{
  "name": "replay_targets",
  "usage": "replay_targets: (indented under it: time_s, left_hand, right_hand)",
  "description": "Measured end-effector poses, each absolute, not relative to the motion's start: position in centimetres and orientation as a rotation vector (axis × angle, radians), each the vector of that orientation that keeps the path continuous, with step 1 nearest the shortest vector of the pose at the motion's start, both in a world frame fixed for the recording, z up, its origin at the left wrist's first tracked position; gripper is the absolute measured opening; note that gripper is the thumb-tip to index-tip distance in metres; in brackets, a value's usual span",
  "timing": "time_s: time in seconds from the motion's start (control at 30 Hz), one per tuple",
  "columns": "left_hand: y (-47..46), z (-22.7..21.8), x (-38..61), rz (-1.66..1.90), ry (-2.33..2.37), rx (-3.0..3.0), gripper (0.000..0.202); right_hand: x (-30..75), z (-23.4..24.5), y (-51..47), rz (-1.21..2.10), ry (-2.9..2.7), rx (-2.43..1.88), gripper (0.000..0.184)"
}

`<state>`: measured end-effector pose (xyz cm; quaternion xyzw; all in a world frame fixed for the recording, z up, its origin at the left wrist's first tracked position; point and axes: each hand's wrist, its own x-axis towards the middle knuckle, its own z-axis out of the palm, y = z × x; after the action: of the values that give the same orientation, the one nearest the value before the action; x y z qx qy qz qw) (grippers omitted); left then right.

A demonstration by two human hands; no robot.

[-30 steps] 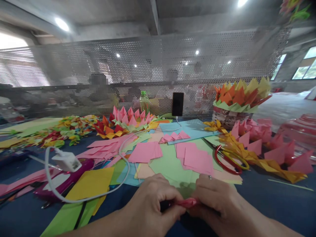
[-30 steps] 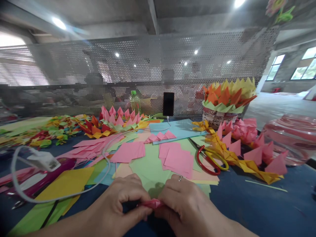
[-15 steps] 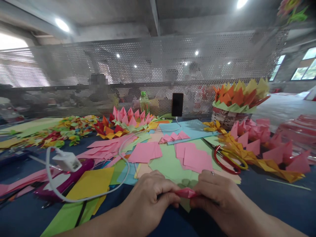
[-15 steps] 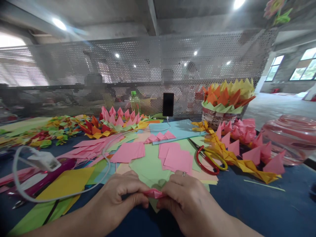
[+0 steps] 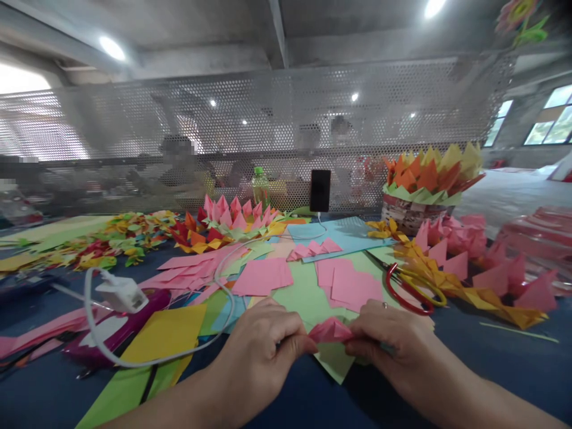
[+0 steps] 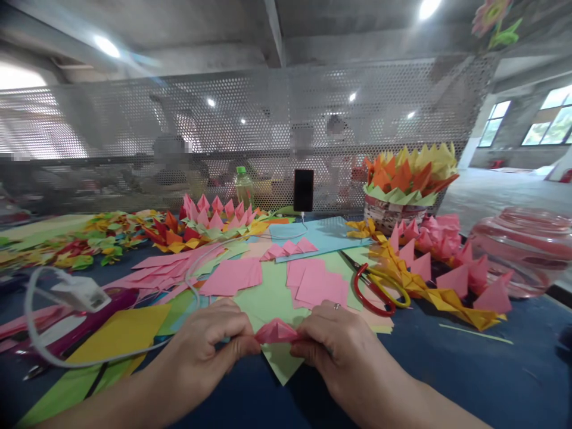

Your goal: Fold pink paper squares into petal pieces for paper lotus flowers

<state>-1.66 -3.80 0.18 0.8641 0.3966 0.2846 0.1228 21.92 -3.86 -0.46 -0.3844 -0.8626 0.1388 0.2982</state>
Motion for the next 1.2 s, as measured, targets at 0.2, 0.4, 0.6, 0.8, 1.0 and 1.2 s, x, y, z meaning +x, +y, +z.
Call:
replay_targets:
  time_s: [0.2,0.4,0.6,0.8,1.0,1.2]
  left_hand:
    - [-3.5,0.1,-1.7,0.798,1.129,2.474,0.027]
    - [-3.1,-0.7,-1.8,0.799,1.183,2.547,0.022]
    - [-3.6,0.1,-1.8,0.775,1.229,2.595,0.023]
    - [-3.7,0.3,-1.7,0.749,1.223,2.496,0.022]
    - [-3.8,-0.1,-1.6,0.725,1.220,2.458,0.021]
    - [-4.4,0.5,-1.6,0.748,1.108,2.391,0.009]
  right_hand:
    - [21.9,-0.3,-3.8,0.411,-2.228,-1.135,0.018]
    - [21.8,-0.6,-3.3,0.383,-2.197,-1.239,0.021]
    - [21.8,-0.2,-3.7,0.304,-2.273,-1.116,0.023]
    - [21.9,-0.2,-3.7,0.337,-2.274,-1.144,0.026]
    - [21.7,0.2,-3.9,0.483,-2.229,-1.148,0.017]
    - [21.6,-0.6,-3.9,0.628,-2.130,-1.173,0.010]
